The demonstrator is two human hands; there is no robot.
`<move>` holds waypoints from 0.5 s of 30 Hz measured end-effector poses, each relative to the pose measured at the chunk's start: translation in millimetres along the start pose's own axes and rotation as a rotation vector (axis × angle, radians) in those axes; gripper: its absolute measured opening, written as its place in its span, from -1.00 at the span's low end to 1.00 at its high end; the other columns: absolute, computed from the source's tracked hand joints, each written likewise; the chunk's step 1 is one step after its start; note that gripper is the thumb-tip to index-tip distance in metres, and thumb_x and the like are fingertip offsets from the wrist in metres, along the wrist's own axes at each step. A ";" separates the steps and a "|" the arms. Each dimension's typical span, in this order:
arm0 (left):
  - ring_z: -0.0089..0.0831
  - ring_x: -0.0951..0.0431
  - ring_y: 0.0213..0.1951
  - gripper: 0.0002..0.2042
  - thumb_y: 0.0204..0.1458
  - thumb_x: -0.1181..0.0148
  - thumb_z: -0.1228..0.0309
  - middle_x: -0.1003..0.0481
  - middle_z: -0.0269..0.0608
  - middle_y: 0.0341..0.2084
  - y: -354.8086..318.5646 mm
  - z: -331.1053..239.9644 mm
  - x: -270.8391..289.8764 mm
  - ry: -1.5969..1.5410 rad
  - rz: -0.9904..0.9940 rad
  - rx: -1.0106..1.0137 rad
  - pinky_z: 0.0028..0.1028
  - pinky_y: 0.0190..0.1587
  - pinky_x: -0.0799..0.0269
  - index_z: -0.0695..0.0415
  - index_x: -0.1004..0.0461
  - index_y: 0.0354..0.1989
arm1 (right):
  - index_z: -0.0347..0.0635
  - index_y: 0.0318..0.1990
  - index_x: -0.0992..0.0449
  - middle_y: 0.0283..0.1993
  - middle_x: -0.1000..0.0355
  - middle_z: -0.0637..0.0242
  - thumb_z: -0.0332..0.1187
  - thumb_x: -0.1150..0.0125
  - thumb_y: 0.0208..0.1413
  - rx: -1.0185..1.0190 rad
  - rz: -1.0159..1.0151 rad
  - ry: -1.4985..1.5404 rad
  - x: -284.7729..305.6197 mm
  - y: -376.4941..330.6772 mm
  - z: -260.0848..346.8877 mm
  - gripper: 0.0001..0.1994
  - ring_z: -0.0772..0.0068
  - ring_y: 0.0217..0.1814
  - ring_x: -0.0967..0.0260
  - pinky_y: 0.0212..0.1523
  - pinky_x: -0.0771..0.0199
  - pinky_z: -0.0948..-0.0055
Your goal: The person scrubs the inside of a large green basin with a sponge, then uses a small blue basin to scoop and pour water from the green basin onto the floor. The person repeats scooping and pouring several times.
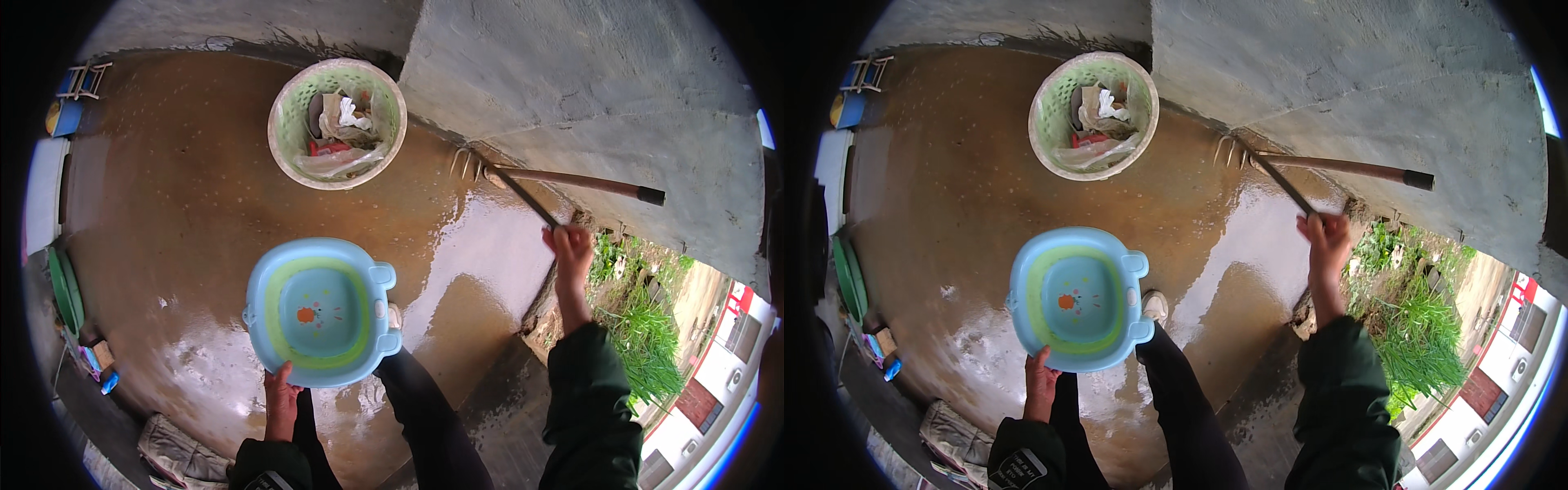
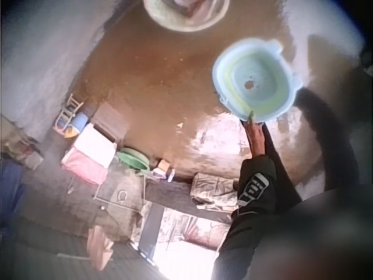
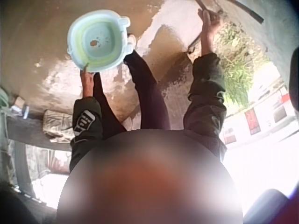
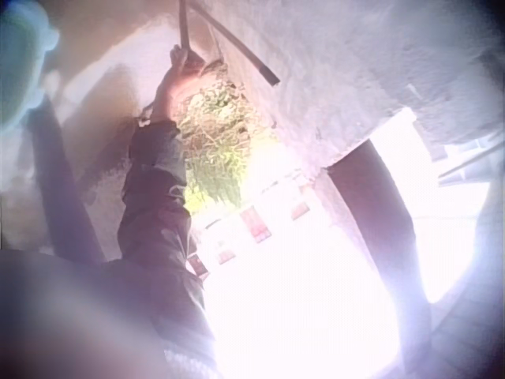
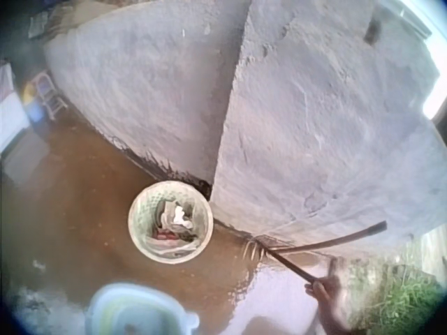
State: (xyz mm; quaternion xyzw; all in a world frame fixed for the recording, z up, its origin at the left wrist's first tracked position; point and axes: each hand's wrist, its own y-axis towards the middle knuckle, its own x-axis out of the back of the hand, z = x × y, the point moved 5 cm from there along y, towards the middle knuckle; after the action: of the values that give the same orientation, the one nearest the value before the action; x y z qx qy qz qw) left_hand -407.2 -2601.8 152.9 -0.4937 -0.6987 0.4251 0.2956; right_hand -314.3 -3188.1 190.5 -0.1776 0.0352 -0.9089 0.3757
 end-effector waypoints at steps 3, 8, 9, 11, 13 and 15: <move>-0.58 -0.40 -0.50 -0.67 0.00 -0.22 0.35 -0.43 -0.38 -0.39 -0.1 -6.6 3.8 -0.040 -0.035 -0.029 -0.54 -0.54 -0.27 0.07 -0.33 -0.06 | -0.40 -0.17 -0.31 -0.19 -0.42 0.08 -0.57 -0.12 0.12 -0.135 -0.031 0.113 19.7 -44.7 -27.1 -0.83 0.31 -0.16 -0.50 -0.05 -0.58 0.41; -0.57 -0.41 -0.50 -0.68 0.02 -0.21 0.37 -0.44 -0.37 -0.38 1.4 -15.0 1.2 -0.035 -0.023 -0.045 -0.54 -0.54 -0.27 0.08 -0.33 -0.05 | -0.37 -0.10 -0.32 -0.09 -0.38 0.12 -0.62 -0.07 0.13 -0.184 -0.049 0.092 42.5 -66.8 -56.0 -0.81 0.34 -0.12 -0.47 -0.02 -0.57 0.43; -0.57 -0.41 -0.50 -0.68 0.03 -0.20 0.37 -0.44 -0.37 -0.38 1.7 -16.0 0.3 -0.030 -0.022 -0.048 -0.54 -0.54 -0.27 0.08 -0.32 -0.05 | -0.37 -0.10 -0.32 -0.09 -0.38 0.13 -0.62 -0.07 0.14 -0.178 -0.041 0.083 45.3 -67.3 -58.6 -0.81 0.35 -0.12 -0.47 -0.02 -0.56 0.43; -0.58 -0.40 -0.51 -0.68 0.03 -0.20 0.37 -0.44 -0.37 -0.38 2.6 -16.4 -2.1 -0.022 -0.023 -0.044 -0.54 -0.54 -0.27 0.08 -0.32 -0.04 | -0.37 -0.09 -0.32 -0.09 -0.38 0.15 -0.62 -0.07 0.14 -0.179 -0.036 0.073 50.4 -66.9 -62.8 -0.81 0.35 -0.12 -0.47 -0.02 -0.56 0.44; -0.58 -0.40 -0.51 -0.68 0.03 -0.20 0.37 -0.43 -0.36 -0.38 3.2 -16.4 -5.3 -0.027 -0.014 -0.047 -0.54 -0.54 -0.27 0.08 -0.32 -0.04 | -0.37 -0.09 -0.32 -0.08 -0.38 0.14 -0.61 -0.07 0.14 -0.184 -0.028 0.089 54.2 -65.4 -65.6 -0.81 0.36 -0.12 -0.47 -0.01 -0.56 0.44; -0.58 -0.40 -0.51 -0.68 0.03 -0.19 0.37 -0.43 -0.36 -0.39 3.5 -15.0 -7.7 -0.026 -0.033 -0.034 -0.54 -0.55 -0.27 0.08 -0.32 -0.04 | -0.37 -0.09 -0.32 -0.07 -0.37 0.14 -0.61 -0.07 0.14 -0.205 -0.036 0.082 58.4 -63.7 -68.1 -0.81 0.36 -0.11 -0.46 0.00 -0.55 0.44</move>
State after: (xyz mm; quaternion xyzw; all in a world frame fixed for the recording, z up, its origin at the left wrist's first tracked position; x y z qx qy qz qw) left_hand -390.6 -2604.0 156.9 -0.4815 -0.7177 0.4147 0.2848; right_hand -419.0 -3187.8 156.8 -0.1782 0.1401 -0.9136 0.3376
